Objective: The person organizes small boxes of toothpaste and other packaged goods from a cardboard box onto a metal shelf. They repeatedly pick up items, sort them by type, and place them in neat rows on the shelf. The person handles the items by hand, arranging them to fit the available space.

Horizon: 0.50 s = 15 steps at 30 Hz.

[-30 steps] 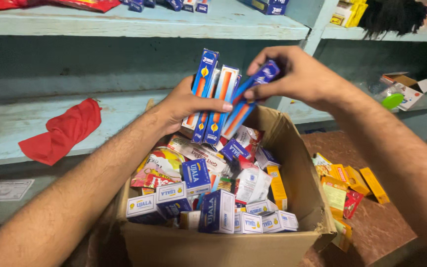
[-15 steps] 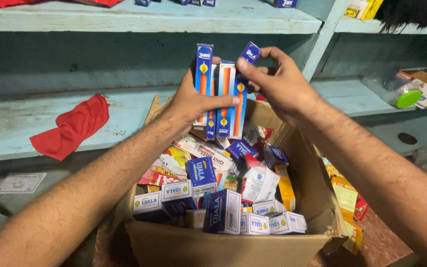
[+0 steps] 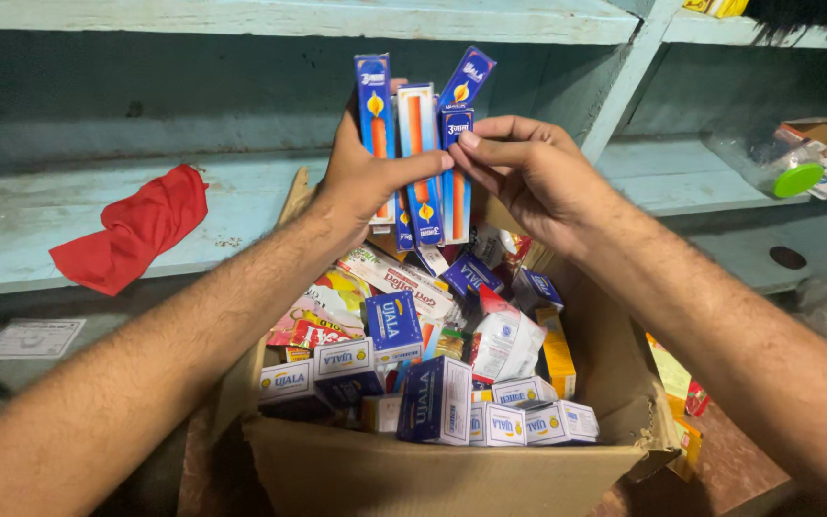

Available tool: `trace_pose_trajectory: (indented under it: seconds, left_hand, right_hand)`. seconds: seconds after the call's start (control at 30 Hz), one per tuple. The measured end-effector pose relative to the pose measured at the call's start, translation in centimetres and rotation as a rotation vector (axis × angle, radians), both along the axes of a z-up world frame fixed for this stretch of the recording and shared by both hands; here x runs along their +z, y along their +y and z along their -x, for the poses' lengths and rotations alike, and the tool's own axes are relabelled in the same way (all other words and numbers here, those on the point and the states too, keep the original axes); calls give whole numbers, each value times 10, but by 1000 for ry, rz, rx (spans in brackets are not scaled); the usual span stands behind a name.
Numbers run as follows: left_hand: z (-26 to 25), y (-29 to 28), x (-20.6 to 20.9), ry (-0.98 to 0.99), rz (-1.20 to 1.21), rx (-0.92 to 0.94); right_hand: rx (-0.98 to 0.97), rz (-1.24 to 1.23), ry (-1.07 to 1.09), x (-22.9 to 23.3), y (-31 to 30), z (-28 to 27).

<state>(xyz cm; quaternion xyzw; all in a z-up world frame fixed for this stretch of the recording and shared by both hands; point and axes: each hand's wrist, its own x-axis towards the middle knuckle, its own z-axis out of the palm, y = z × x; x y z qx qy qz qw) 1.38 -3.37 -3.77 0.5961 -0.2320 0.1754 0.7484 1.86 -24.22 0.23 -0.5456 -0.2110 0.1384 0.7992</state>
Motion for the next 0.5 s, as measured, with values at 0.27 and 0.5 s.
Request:
trace_pose_trajectory:
  seconds: [0.27, 0.5]
  left_hand:
    - [20, -9, 14, 127, 140, -211]
    - [17, -17, 12, 306, 294, -485]
  right_hand:
    - [-97, -129, -40, -6, 6, 5]
    - [-114, -259, -59, 0, 13, -6]
